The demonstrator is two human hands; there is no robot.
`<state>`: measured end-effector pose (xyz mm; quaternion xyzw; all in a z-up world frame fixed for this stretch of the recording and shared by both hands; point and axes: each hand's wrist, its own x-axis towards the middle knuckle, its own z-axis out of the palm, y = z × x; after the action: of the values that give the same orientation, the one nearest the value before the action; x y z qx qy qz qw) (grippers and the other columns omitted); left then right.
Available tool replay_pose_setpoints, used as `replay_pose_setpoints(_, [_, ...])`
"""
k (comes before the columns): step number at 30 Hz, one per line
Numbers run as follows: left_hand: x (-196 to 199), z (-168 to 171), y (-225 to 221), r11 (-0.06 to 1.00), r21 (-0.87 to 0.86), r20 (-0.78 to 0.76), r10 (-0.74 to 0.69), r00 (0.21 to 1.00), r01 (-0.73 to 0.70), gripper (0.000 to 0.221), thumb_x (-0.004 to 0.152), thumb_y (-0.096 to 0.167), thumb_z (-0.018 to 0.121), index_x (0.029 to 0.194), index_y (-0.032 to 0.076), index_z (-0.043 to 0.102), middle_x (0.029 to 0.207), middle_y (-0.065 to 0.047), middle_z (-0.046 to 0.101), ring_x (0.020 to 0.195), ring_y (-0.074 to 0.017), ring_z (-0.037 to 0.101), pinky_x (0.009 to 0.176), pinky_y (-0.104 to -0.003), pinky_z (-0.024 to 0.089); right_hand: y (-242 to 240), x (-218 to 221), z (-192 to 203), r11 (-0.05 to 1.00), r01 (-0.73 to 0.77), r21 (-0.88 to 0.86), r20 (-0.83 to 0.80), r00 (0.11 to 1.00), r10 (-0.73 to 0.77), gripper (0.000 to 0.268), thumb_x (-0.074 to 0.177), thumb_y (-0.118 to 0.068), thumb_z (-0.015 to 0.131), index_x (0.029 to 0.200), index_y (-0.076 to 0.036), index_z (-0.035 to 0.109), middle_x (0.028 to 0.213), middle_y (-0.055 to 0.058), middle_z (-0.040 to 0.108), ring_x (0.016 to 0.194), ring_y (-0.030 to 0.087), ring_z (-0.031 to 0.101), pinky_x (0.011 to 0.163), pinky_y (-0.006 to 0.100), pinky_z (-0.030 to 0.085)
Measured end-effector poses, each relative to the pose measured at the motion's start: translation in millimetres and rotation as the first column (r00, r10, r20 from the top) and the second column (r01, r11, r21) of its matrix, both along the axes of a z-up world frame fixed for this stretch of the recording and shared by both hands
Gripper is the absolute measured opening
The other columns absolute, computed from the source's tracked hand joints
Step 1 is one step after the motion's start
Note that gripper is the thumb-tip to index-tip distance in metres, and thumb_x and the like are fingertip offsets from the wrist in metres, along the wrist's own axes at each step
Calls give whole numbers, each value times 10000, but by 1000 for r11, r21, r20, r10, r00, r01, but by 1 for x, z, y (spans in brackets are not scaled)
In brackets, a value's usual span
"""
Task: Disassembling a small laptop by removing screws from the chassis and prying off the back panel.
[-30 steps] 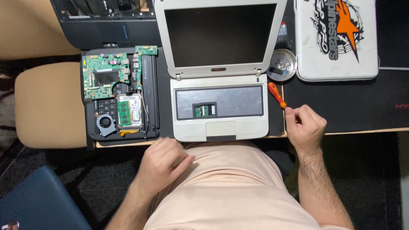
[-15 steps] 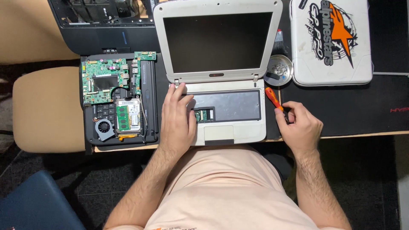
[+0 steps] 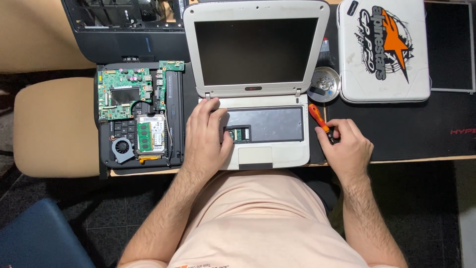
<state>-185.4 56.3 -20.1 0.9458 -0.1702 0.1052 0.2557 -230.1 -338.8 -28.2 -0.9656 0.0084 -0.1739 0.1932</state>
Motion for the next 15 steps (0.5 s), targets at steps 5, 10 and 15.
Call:
replay_pose_setpoints(5, [-1, -1, -4, 998, -55, -2, 22, 1000, -22, 661, 944, 47, 822, 1588, 96, 683, 1802, -204, 501, 1752, -539, 378, 1402, -724, 377, -8, -2, -15, 996, 13, 85, 6, 1000, -13, 179, 1167, -251, 1016, 1166, -152, 868, 849, 18, 682, 746, 264, 763, 711, 403, 622])
replay_pose_setpoints(10, [-1, 8, -6, 992, -126, -51, 9, 999, -15, 653, 941, -3, 806, 1578, 63, 675, 1869, -254, 441, 1800, -631, 266, 1419, -778, 339, -12, -10, -30, 872, 49, 487, -17, 999, -46, 108, 1233, -161, 929, 1243, -77, 862, 881, 62, 681, 741, 149, 650, 711, 327, 569])
replay_pose_setpoints(15, [-2, 10, -9, 990, -139, -59, 0, 998, -8, 612, 967, -29, 762, 1567, 38, 661, 1921, -276, 369, 1809, -662, 222, 1439, -782, 327, 19, -3, -12, 512, -128, 850, 72, 989, 127, 193, 1273, -130, 730, 1267, 62, 744, 1519, 240, 672, 1411, 426, 806, 1191, 555, 695])
